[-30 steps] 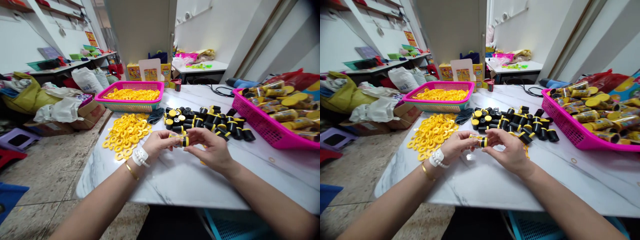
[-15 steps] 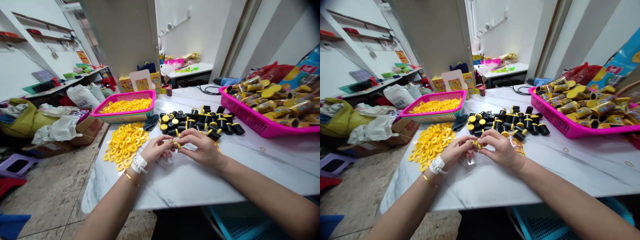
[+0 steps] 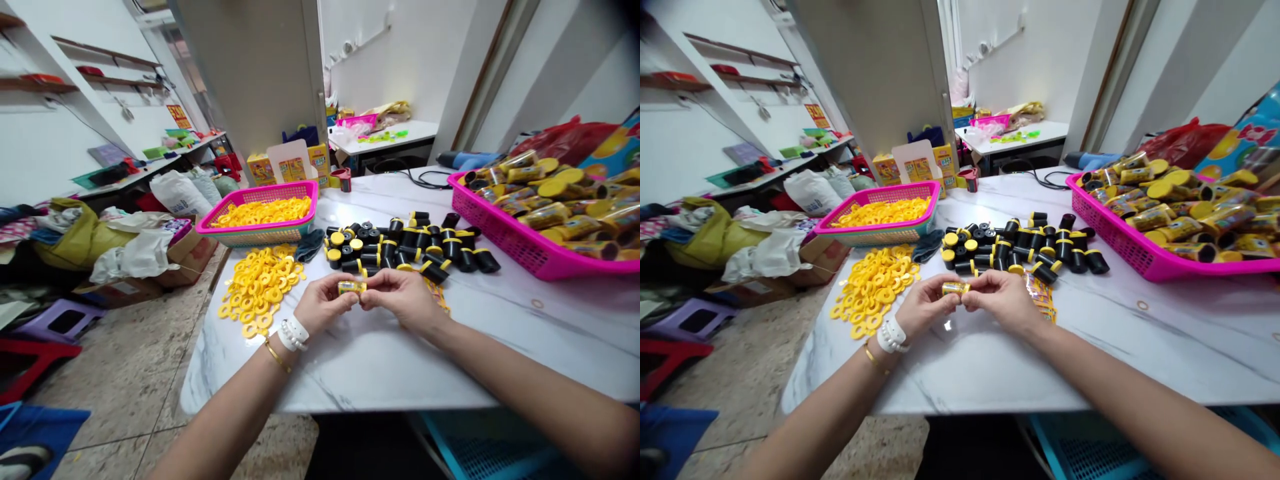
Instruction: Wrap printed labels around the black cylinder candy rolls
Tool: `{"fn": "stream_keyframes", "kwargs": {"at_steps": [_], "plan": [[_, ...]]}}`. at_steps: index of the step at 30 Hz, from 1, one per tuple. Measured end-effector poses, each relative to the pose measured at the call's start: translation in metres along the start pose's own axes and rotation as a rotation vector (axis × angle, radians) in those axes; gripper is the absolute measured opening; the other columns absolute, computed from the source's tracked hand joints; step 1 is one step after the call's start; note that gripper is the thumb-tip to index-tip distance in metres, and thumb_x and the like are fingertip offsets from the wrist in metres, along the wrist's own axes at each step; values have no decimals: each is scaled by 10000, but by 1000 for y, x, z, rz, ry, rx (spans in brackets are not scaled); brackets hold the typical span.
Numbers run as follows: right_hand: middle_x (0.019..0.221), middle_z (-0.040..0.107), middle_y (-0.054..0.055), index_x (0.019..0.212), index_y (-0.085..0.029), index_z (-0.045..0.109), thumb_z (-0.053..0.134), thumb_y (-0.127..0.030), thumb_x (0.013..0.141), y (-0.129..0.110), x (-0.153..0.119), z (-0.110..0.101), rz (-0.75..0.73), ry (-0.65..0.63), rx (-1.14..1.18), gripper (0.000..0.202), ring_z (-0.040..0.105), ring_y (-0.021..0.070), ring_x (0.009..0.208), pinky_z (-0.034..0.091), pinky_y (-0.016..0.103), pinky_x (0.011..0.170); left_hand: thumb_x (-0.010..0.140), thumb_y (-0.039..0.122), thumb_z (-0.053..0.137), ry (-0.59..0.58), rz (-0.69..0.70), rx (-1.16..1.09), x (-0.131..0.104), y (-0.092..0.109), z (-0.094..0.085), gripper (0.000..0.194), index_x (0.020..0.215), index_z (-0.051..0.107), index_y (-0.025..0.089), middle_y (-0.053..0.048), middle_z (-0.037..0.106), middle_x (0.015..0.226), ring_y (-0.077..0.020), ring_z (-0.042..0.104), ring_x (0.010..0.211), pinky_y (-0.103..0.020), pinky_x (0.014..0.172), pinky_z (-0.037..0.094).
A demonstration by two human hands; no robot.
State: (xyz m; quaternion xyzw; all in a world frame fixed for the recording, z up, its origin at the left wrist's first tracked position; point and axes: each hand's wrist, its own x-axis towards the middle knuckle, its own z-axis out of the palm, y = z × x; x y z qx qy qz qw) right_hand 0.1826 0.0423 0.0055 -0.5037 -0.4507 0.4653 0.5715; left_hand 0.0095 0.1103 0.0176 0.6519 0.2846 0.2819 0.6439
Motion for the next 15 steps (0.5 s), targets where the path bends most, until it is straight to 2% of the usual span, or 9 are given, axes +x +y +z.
{"fn": "stream_keyframes", "kwargs": {"at_steps": [3,5,7,9,11,13,15], "plan": [[727,723,39,852,-137,709,843,-455,666,-6,4,-5,57,-76,47,392,705,165,634,620,321,632,752,586,723,8,-77,-19,4,-5,2,509,956,672,123,-4,610,623,-75,496,481,-203,484,380],[911,727,56,1047,-166,714,800,-432,738,-10,5,-12,54,-150,20,416,702,146,695,622,313,656,767,680,642,7,-168,-81,7,-7,5,558,839,633,127,5,580,555,-61,443,399,-191,410,308],[1139,671,65,1175,-232,697,806,-359,746,-12,6,-19,15,-221,-43,461,689,119,745,622,301,692,750,738,607,-4,-256,-139,8,-9,8,608,788,601,132,5,570,528,-56,416,355,-186,365,255],[1228,605,56,1114,-258,737,836,-295,709,-12,6,-24,-58,-270,-80,419,674,98,744,625,297,711,730,760,605,-38,-310,-197,7,-9,9,639,801,603,126,-4,581,532,-61,431,347,-183,350,258],[1173,590,45,971,-239,776,843,-271,704,-10,5,-25,-135,-278,-48,278,669,94,708,633,302,683,718,748,632,-87,-304,-282,5,-9,8,637,852,607,125,-31,628,593,-77,496,386,-180,368,318],[1107,583,37,900,-221,777,835,-273,722,-8,4,-22,-170,-275,4,194,673,99,673,640,311,634,700,677,711,-122,-260,-343,3,-7,5,585,887,601,133,-43,661,660,-81,544,431,-174,401,370],[1122,571,40,895,-215,770,831,-278,735,-9,1,-17,-168,-294,18,183,674,96,648,645,314,607,695,589,765,-128,-229,-336,0,-5,3,515,877,601,136,-27,652,647,-66,532,418,-160,399,364]]}}
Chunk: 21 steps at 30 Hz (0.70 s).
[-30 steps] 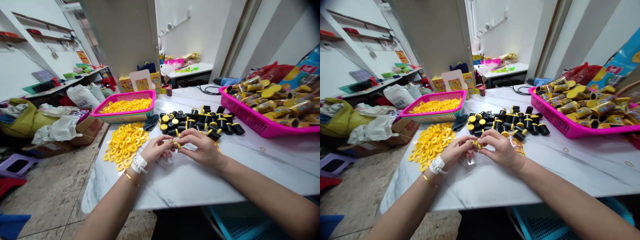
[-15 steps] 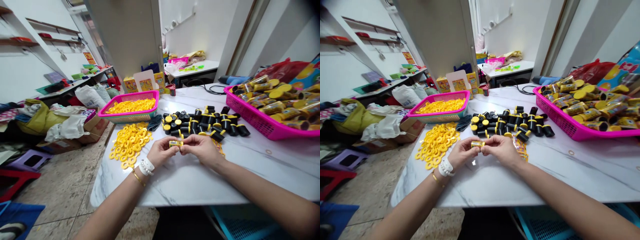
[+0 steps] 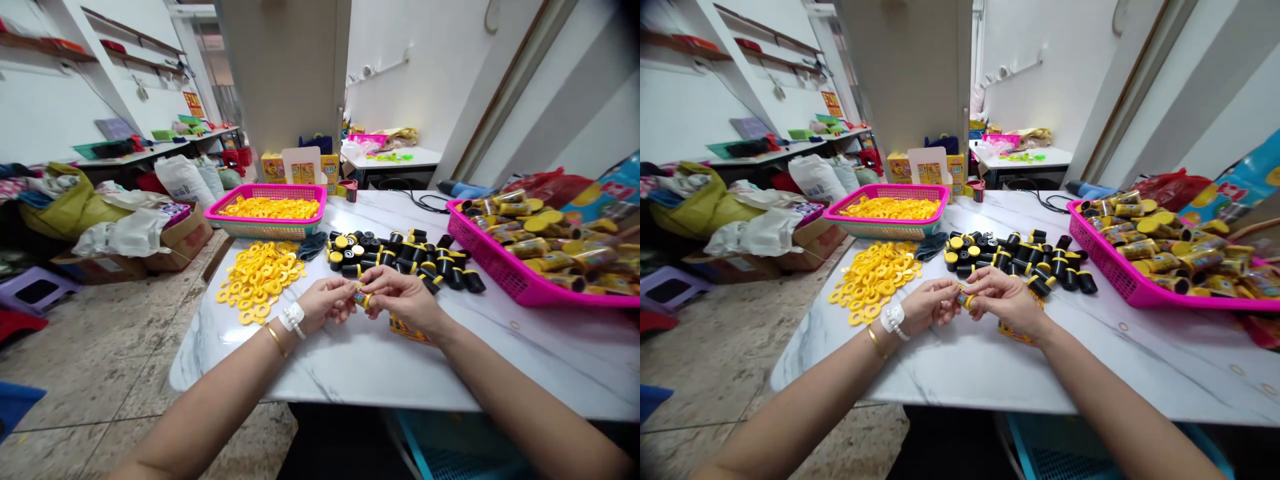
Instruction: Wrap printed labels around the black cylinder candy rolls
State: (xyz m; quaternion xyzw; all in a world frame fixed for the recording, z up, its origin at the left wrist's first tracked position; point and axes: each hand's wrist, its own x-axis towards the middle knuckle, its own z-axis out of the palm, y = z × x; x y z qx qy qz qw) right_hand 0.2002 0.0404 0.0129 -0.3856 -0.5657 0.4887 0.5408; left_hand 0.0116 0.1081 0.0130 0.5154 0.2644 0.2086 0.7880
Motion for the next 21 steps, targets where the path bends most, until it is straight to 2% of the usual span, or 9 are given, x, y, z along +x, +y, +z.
{"fn": "stream_keyframes", "kwargs": {"at_steps": [2,5,7,10,12,14,17,19,21], "plan": [[1157,557,50,908,-215,768,832,-280,737,-3,-4,8,1,-40,-16,193,677,94,638,648,311,595,722,555,746,-16,-28,46,-4,1,0,457,817,597,133,-13,620,577,-63,496,369,-158,360,324],[1157,548,61,879,-209,769,820,-287,750,-10,-29,18,8,-68,-46,159,686,103,627,642,293,563,736,528,713,-140,-144,126,-8,1,3,411,785,576,144,-36,636,555,-99,516,349,-169,333,317],[1172,543,64,873,-215,765,801,-279,770,-15,-61,20,79,-59,-82,127,680,93,590,631,271,540,717,482,736,-211,-193,197,-9,0,5,391,854,580,150,-51,674,601,-115,547,363,-170,342,336],[1184,552,71,887,-242,752,743,-255,820,-26,-125,13,246,10,-200,70,662,83,542,594,229,474,730,419,731,-213,-203,271,-7,-4,7,382,964,581,157,-81,722,704,-118,568,380,-172,357,353],[1118,599,73,899,-257,751,702,-239,843,-37,-165,5,303,29,-400,77,642,90,516,558,216,430,740,379,714,-189,-199,316,-4,-7,9,338,960,585,158,-87,729,725,-115,564,379,-174,359,356],[1019,650,73,924,-278,760,679,-212,846,-49,-191,-5,253,22,-685,130,684,153,627,582,244,507,745,349,699,-171,-176,381,-1,-9,12,288,937,600,159,-71,722,706,-112,556,374,-170,352,344],[954,694,65,987,-298,753,666,-192,849,-60,-194,-20,80,65,-983,195,709,217,807,600,290,661,765,348,668,-152,-144,450,1,-10,17,248,923,625,163,-55,714,690,-113,547,375,-173,339,324],[881,705,50,952,-283,739,664,-210,860,-59,-172,-33,-29,192,-1058,139,694,207,764,576,297,651,783,350,641,-102,-111,482,2,-9,17,217,895,637,165,-49,710,685,-108,527,368,-181,335,311],[787,698,37,858,-257,713,654,-251,880,-50,-135,-50,-116,373,-1120,64,659,193,681,534,305,602,802,341,614,-1,-35,517,3,-7,14,186,851,648,165,-35,700,668,-91,498,365,-182,347,310]]}}
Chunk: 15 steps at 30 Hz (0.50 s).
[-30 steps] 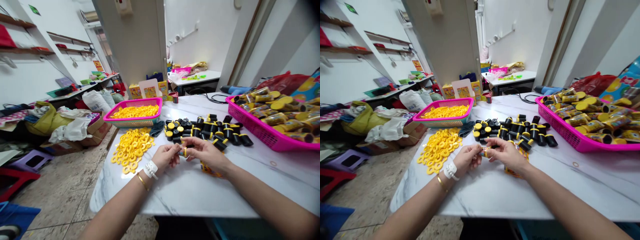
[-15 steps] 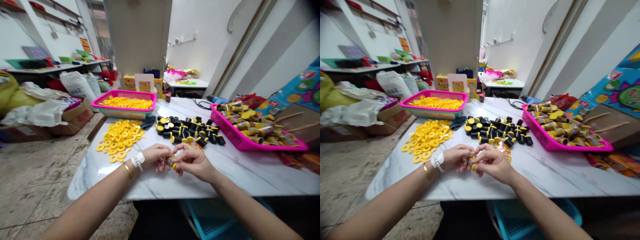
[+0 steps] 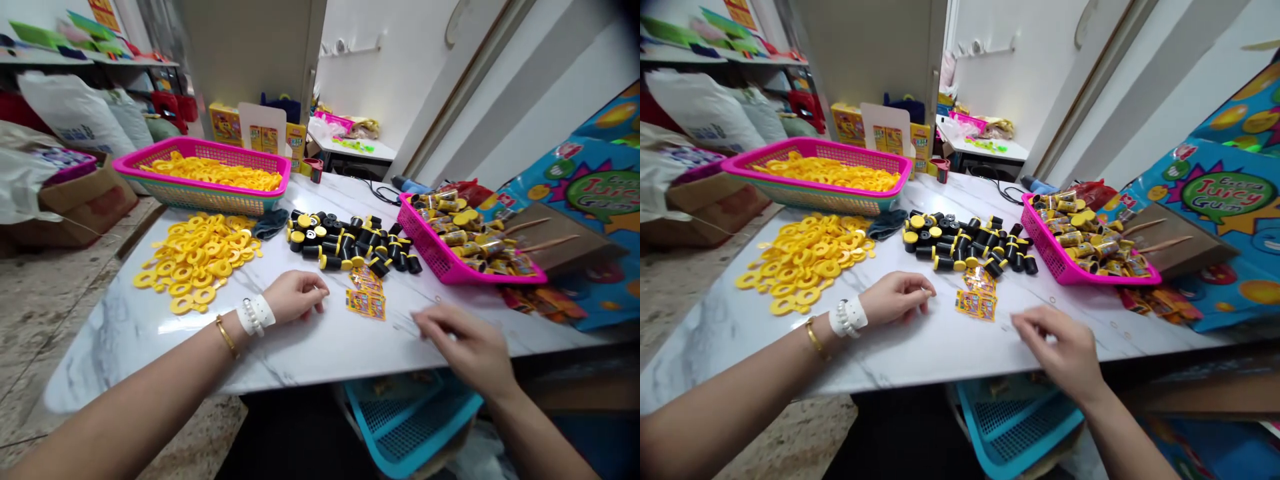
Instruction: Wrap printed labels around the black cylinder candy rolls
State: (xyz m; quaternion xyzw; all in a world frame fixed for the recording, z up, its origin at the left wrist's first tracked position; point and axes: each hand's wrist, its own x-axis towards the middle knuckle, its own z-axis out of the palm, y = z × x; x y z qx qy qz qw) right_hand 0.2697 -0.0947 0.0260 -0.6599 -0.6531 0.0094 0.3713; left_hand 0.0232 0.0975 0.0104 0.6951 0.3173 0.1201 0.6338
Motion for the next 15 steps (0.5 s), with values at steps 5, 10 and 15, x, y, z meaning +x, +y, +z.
{"fn": "stream_keyframes", "kwargs": {"at_steps": [5,10,15], "plan": [[942,728,93,1037,-196,714,677,-379,852,42,83,52,7,0,-346,262,682,248,760,525,375,669,820,301,574,284,98,60,2,-3,-15,183,804,678,152,-12,670,615,-68,467,380,-174,405,329],[1025,736,84,1089,-232,661,679,-340,813,43,92,65,60,-98,-310,297,692,288,927,525,397,766,834,338,566,270,132,117,2,-7,-13,208,788,674,166,0,681,627,-77,486,403,-183,439,363],[861,731,24,939,-266,464,701,-382,787,-1,78,67,307,-118,489,304,705,224,809,545,338,698,848,333,560,286,158,157,-1,-3,-8,212,796,688,172,6,688,634,-82,505,435,-190,487,389]]}}
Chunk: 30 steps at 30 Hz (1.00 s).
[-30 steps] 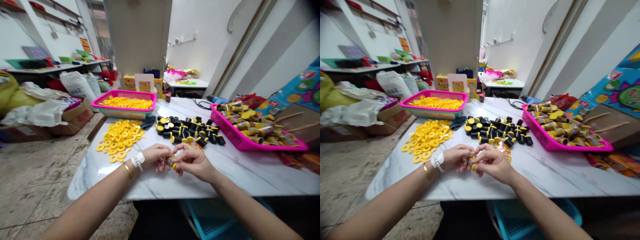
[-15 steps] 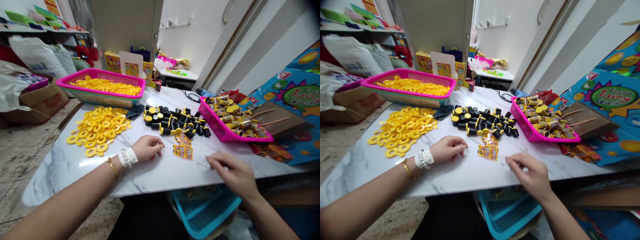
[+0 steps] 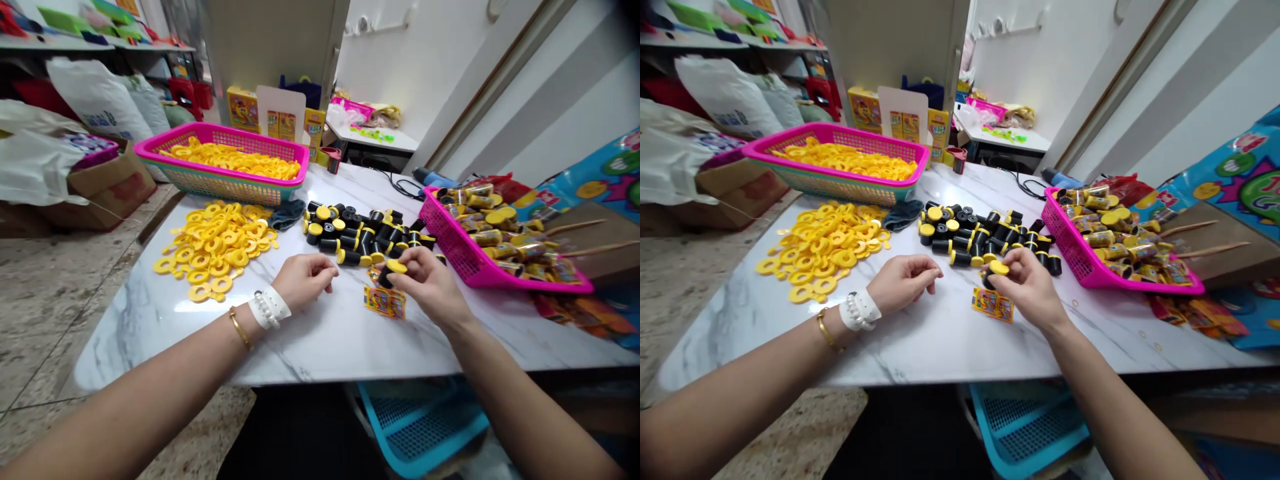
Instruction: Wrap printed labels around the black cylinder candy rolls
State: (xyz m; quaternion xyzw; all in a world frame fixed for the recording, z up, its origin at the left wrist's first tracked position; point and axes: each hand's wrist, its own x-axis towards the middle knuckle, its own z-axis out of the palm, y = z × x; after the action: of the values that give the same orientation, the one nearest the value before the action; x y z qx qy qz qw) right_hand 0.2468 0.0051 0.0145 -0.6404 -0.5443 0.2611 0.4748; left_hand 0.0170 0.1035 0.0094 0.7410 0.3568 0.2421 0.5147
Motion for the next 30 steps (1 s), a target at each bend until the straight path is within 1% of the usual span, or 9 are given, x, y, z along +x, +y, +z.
{"fn": "stream_keyframes", "kwargs": {"at_steps": [2,6,10,12,14,18,22,28,30], "plan": [[873,724,21,903,-264,449,750,-362,748,-8,-3,20,-14,-49,44,353,686,204,781,529,311,668,849,331,559,19,9,36,0,1,-1,216,799,696,171,4,692,639,-88,514,453,-195,502,393],[836,684,-4,883,-240,537,784,-341,724,-9,-3,42,-95,-93,-224,311,580,144,622,472,278,580,841,312,565,44,35,123,1,1,-3,215,764,707,170,0,695,634,-104,536,489,-205,527,393],[1048,694,55,1059,-248,688,726,-326,820,7,-17,20,-254,2,-409,254,630,210,871,511,364,774,845,291,564,66,45,138,1,1,-3,207,757,709,172,4,694,623,-107,546,498,-210,549,399],[1033,689,64,1048,-262,742,722,-307,832,18,-27,6,-305,11,-491,221,624,238,940,506,402,834,848,282,563,77,58,125,0,3,-2,203,753,705,171,6,692,620,-103,548,497,-206,555,401],[958,682,62,974,-263,775,722,-290,836,29,-35,-2,-316,-10,-515,150,620,234,898,516,399,802,849,276,563,82,71,111,-2,4,-1,202,746,701,170,7,689,616,-98,547,493,-202,552,400],[856,678,55,816,-243,769,717,-265,845,35,-40,0,-357,22,-541,64,602,230,842,514,390,757,845,288,572,113,87,89,-2,5,-1,203,741,697,167,5,681,603,-93,532,474,-196,531,389],[896,691,55,823,-231,736,714,-248,850,31,-34,3,-370,-10,-508,39,607,230,878,507,395,804,838,306,577,147,76,57,0,2,-3,203,754,698,167,4,680,601,-86,510,448,-195,508,381],[738,629,36,738,-210,637,634,-237,901,30,-30,4,-422,-42,-588,165,560,221,769,458,380,722,833,317,580,135,70,-37,-3,3,-2,191,780,686,167,6,664,592,-74,475,419,-189,473,362],[735,608,32,740,-209,615,617,-240,912,23,-28,5,-462,30,-582,174,555,216,758,455,370,708,834,333,583,106,61,-98,-6,6,-1,202,789,682,163,2,658,595,-72,460,414,-192,460,357]]}}
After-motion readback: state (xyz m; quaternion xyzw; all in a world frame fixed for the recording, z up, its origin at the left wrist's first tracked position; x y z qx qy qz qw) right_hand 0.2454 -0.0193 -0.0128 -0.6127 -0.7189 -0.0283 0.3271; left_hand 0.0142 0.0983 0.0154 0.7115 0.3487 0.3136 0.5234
